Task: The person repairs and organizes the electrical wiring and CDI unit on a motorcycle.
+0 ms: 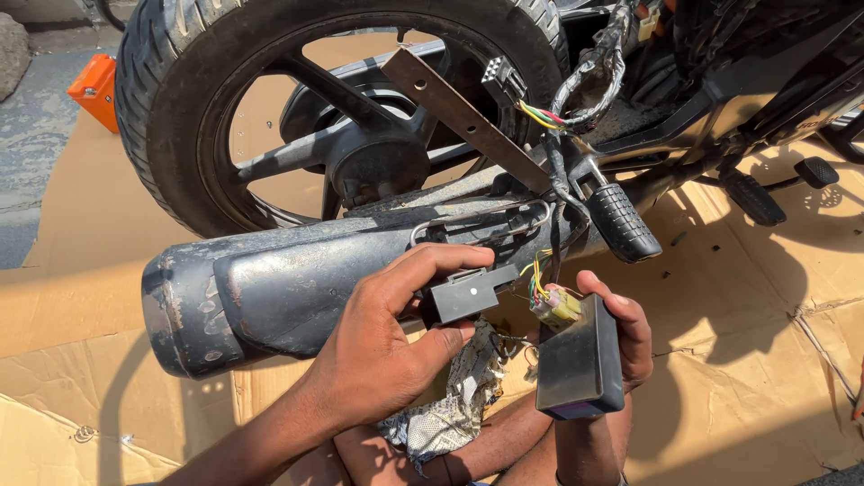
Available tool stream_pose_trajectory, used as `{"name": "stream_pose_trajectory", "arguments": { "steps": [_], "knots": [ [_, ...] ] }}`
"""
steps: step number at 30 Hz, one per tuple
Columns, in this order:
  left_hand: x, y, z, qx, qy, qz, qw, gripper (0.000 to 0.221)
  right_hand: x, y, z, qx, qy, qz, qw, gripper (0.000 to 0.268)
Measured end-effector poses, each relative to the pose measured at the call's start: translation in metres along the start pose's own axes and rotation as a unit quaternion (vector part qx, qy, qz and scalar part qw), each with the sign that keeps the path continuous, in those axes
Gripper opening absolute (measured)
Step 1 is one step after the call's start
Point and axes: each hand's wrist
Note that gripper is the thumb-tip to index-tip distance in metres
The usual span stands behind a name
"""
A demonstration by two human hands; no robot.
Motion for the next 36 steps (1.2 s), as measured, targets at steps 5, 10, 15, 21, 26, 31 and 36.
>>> {"name": "stream_pose_trajectory", "arguments": {
  "steps": [5, 10, 15, 21, 26, 31, 36],
  "knots": [
    [0.005, -0.005, -0.001, -0.04, 0.049, -0.051, 0.997, 0.052, -0.001, -0.002, -0.006, -0.043, 0.139, -0.048, 0.988, 0.037],
    [0.012, -0.008, 0.002, 0.051, -0.046, -0.081, 0.994, 0.046, -0.012, 0.012, 0.003, -0.046, 0.181, -0.061, 0.981, 0.035],
    [0.011, -0.013, -0.011, -0.134, 0.028, 0.045, 0.99, 0.042, -0.04, 0.013, 0.011, 0.022, -0.18, -0.05, 0.982, 0.07],
    [0.002, -0.012, -0.008, -0.027, 0.03, 0.046, 0.998, 0.042, -0.051, 0.015, 0.011, -0.001, -0.085, -0.05, 0.995, 0.067],
    [0.0, -0.013, -0.005, -0.036, 0.071, -0.002, 0.997, 0.05, -0.056, 0.024, 0.014, 0.003, -0.142, -0.039, 0.989, 0.07],
    [-0.004, -0.015, 0.0, -0.032, 0.075, -0.006, 0.997, 0.057, -0.066, 0.031, 0.018, 0.018, -0.18, -0.025, 0.983, 0.069],
    [-0.003, -0.015, -0.002, -0.007, 0.078, -0.003, 0.997, 0.054, -0.072, 0.035, 0.022, 0.019, -0.204, -0.02, 0.979, 0.065]
  ]
}}
Point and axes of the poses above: each hand's wrist, its own y-axis towards the middle knuckle, its own x-axis out of the back of the hand, z = x × y, and after that the axes turned 5 degrees about y, right-handed
